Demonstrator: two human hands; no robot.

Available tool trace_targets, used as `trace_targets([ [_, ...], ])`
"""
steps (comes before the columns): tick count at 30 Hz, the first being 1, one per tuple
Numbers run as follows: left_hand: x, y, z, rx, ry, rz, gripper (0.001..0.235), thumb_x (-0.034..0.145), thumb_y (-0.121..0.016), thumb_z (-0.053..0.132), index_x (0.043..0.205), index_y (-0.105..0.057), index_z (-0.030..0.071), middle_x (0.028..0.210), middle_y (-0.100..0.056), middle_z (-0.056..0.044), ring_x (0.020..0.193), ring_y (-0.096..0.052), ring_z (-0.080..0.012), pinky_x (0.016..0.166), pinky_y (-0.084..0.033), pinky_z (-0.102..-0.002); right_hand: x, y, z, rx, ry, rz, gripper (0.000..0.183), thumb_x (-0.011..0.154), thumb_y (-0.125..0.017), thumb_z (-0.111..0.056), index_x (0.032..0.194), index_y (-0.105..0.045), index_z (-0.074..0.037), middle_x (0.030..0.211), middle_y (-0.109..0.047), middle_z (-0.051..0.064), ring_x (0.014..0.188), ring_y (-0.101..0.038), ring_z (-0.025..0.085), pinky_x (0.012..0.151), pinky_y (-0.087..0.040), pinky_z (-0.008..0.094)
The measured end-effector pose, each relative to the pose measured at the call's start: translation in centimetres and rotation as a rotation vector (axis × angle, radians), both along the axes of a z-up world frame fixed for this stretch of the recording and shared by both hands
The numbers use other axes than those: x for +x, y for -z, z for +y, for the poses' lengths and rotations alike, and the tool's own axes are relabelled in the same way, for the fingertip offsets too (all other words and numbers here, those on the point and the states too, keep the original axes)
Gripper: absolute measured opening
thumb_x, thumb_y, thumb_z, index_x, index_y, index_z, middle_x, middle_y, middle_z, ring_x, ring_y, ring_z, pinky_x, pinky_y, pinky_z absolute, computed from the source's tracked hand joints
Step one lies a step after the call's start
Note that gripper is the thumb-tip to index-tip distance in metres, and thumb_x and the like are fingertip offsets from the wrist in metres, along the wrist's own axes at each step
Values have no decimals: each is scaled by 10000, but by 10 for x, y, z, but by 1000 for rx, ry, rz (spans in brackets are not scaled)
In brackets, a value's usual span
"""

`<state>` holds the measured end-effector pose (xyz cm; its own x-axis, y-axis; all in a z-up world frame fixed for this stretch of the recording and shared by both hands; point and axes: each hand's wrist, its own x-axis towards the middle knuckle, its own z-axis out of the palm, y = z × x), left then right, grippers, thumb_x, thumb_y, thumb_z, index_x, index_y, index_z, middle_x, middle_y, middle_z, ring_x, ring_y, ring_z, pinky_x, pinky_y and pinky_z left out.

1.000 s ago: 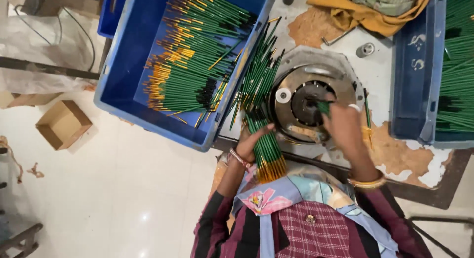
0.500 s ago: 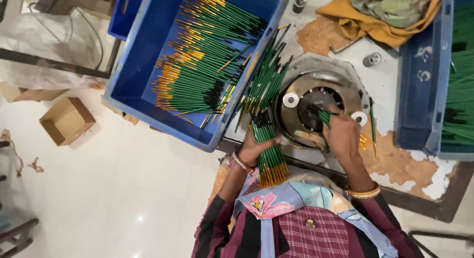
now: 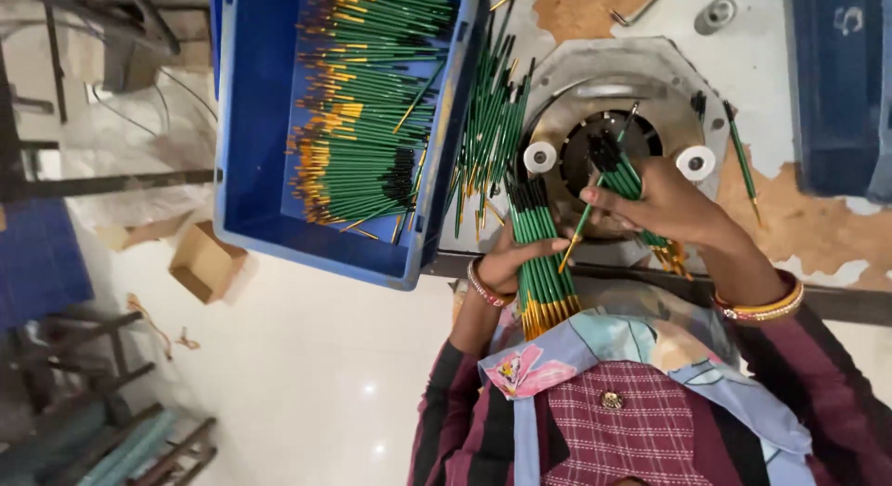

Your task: Inserting incense sticks into a circular processing machine for manufacturing.

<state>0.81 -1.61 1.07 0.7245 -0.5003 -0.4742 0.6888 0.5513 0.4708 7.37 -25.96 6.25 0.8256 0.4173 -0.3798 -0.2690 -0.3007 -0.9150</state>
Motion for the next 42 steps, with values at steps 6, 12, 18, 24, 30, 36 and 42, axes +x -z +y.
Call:
trace_targets([
  [6,-10,18,0,22,18,-164,495,861,-776,-145,1287,-548,-41,1034,-704,-140,890,-730,-273,804,-631,-405,-9,-5,6,-68,67,139,327,946,-691,-349,998,-687,-27,642,-656,47,540,-602,128,465,-485,287],
  [12,-6,15,2,145,82,-239,429,894,-760,-163,1289,-598,-119,1109,-720,-185,946,-696,-263,772,-580,-373,-27,8,21,435,407,307,362,889,-717,-315,1114,-663,-37,957,-762,63,861,-774,143,689,-657,327],
  [18,-5,55,22,-29,74,194,376,887,-629,239,1182,-664,8,1120,-724,-180,1012,-741,-312,870,-626,-410,-68,54,8,696,281,111,393,990,-705,-356,1145,-705,5,923,-727,56,750,-725,162,664,-645,354],
  [24,0,51,28,74,-20,95,261,1012,-646,234,1127,-576,9,935,-687,-120,875,-699,-268,741,-609,-428,-83,25,-40,256,187,90,319,995,-653,-357,1149,-625,-80,810,-652,7,668,-631,110,590,-549,302],
  [30,1,22,10,345,-69,137,312,869,-680,90,1167,-591,115,946,-666,-90,894,-704,-313,714,-592,-476,-14,-39,-225,-965,443,-359,188,982,-669,-287,1095,-721,-147,954,-725,56,903,-724,272,790,-583,441],
  [36,-7,47,20,408,-128,148,378,841,-667,95,1208,-573,99,968,-684,-121,916,-719,-325,696,-614,-512,17,86,-321,-1215,422,-644,452,738,-742,-109,1181,-673,-49,1163,-621,242,1092,-594,409,894,-512,467],
  [42,-16,68,24,372,-140,-115,467,808,-735,-39,1231,-540,-9,1017,-710,-179,866,-728,-316,718,-632,-430,-5,-20,-181,-784,539,-791,258,909,-676,-20,1164,-650,-46,1187,-631,192,1133,-604,408,944,-512,475],
])
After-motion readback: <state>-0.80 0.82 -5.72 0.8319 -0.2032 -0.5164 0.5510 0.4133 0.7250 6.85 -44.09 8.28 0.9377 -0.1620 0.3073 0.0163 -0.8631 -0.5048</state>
